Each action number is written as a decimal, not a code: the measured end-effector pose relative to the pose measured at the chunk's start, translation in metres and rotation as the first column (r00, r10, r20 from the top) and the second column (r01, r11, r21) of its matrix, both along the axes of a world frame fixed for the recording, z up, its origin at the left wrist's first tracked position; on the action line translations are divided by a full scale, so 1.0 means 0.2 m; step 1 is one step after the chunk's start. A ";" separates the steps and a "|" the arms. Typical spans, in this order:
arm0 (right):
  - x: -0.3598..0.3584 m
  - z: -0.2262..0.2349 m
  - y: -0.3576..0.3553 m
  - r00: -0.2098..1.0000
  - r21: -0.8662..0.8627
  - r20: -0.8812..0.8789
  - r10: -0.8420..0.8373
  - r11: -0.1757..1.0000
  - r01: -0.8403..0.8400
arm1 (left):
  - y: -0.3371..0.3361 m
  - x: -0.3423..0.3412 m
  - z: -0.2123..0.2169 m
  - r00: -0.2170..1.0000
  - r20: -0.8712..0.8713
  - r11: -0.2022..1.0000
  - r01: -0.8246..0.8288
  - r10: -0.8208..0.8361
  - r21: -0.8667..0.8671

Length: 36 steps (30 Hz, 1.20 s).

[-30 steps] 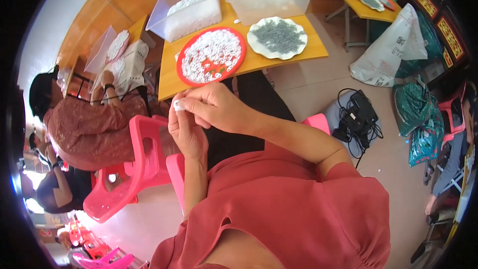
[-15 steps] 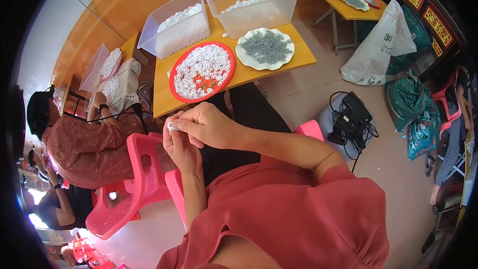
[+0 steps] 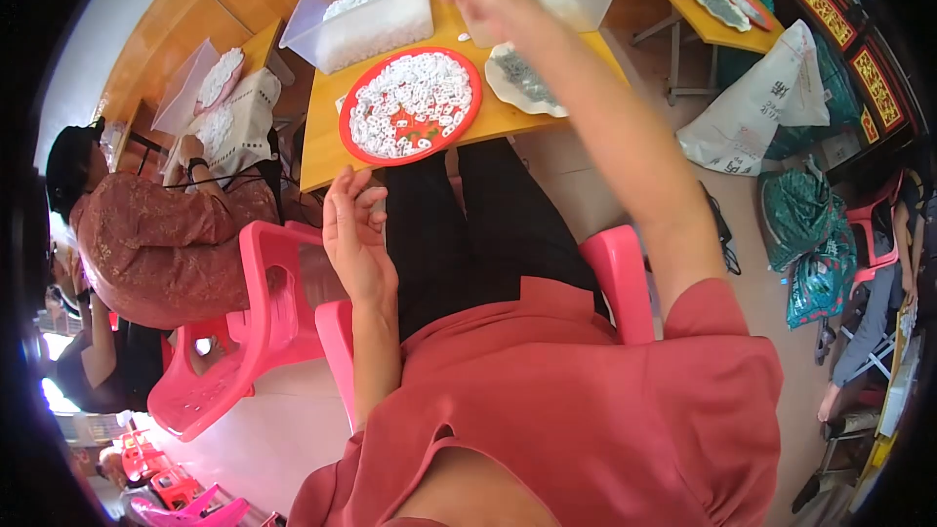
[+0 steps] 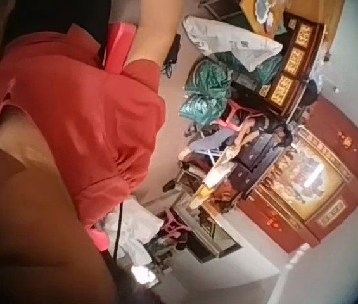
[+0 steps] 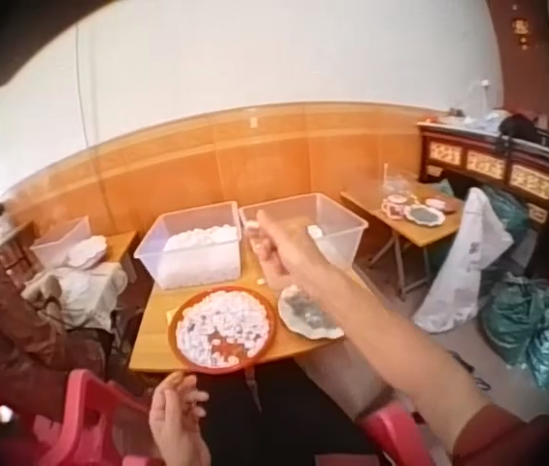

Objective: Manually inspecting small white plastic components for defects in a workshop setting.

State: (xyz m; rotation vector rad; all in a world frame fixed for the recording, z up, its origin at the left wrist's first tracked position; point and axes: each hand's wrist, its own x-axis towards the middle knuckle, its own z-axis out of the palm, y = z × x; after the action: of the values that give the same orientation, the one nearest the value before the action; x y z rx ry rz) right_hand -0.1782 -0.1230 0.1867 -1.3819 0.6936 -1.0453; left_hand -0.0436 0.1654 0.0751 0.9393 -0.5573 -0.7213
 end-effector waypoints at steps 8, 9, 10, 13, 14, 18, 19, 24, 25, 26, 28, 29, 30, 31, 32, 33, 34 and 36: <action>0.00 -0.52 -0.15 0.873 -0.078 -0.473 -0.114 0.993 0.087 | 0.05 0.06 -0.07 0.998 -0.057 0.995 0.012 -0.007 0.094; 0.01 -0.60 -0.11 0.874 -0.076 -0.473 -0.112 0.993 0.086 | 0.05 0.06 -0.07 0.998 -0.062 0.995 0.004 0.002 0.095; 0.02 -0.69 -0.08 0.866 -0.182 -0.496 -0.056 0.982 -0.041 | 0.04 0.07 -0.08 0.998 -0.069 0.995 0.000 0.007 0.096; 0.10 -0.77 -0.01 0.780 -0.313 -0.623 0.059 0.895 -0.318 | 0.04 0.08 -0.11 0.997 -0.078 0.994 -0.008 0.017 0.113; 0.14 -0.77 0.02 0.694 -0.331 -0.714 0.093 0.829 -0.451 | 0.04 0.09 -0.11 0.997 -0.077 0.993 -0.009 0.019 0.117; 0.30 -0.80 0.16 0.626 -0.294 -0.759 0.177 0.765 -0.573 | 0.03 0.10 -0.13 0.995 -0.098 0.991 -0.013 0.027 0.136; 0.33 -0.87 0.16 0.633 -0.366 -0.760 0.145 0.709 -0.602 | 0.02 0.10 -0.13 0.994 -0.103 0.991 -0.007 0.021 0.137; 0.46 -0.77 0.17 0.423 -0.140 -0.888 0.179 0.772 -0.620 | 0.04 0.14 -0.14 0.993 -0.103 0.990 -0.036 0.050 0.139; 0.44 -0.78 0.14 0.424 -0.140 -0.889 0.174 0.777 -0.613 | 0.03 0.14 -0.13 0.994 -0.105 0.991 -0.026 0.041 0.134; 0.42 -0.81 0.08 0.532 -0.276 -0.841 0.102 0.764 -0.583 | 0.02 0.13 -0.13 0.994 -0.106 0.991 -0.019 0.033 0.132; 0.40 -0.82 0.04 0.652 -0.449 -0.758 0.021 0.708 -0.545 | 0.01 0.13 -0.13 0.993 -0.117 0.990 -0.007 0.024 0.143; 0.41 -0.81 0.07 0.651 -0.447 -0.758 0.027 0.706 -0.549 | 0.01 0.13 -0.14 0.993 -0.118 0.989 -0.013 0.031 0.145; 0.42 -0.79 0.09 0.589 -0.342 -0.801 0.107 0.726 -0.597 | 0.01 0.13 -0.14 0.992 -0.120 0.988 -0.010 0.029 0.153; 0.43 -0.77 0.12 0.524 -0.234 -0.832 0.183 0.740 -0.631 | 0.01 0.13 -0.14 0.993 -0.121 0.987 0.000 0.020 0.159; 0.44 -0.79 0.16 0.525 -0.235 -0.831 0.183 0.741 -0.629 | 0.01 0.12 -0.14 0.993 -0.119 0.987 0.001 0.018 0.160; 0.46 -0.82 0.19 0.545 -0.301 -0.819 0.180 0.673 -0.675 | 0.02 0.11 -0.14 0.991 -0.130 0.986 0.007 0.014 0.165; 0.47 -0.84 0.20 0.566 -0.367 -0.805 0.176 0.601 -0.710 | 0.01 0.11 -0.14 0.990 -0.138 0.985 0.017 0.006 0.170; 0.48 -0.86 0.18 0.553 -0.366 -0.822 0.141 0.613 -0.700 | 0.01 0.11 -0.14 0.991 -0.135 0.986 0.024 -0.002 0.166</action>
State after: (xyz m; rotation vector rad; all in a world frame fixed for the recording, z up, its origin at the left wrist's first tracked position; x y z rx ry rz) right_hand -0.0813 -0.0862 0.0143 -2.5517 0.4355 -0.2126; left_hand -0.0215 0.1673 0.0470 1.0346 -0.3886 -0.8466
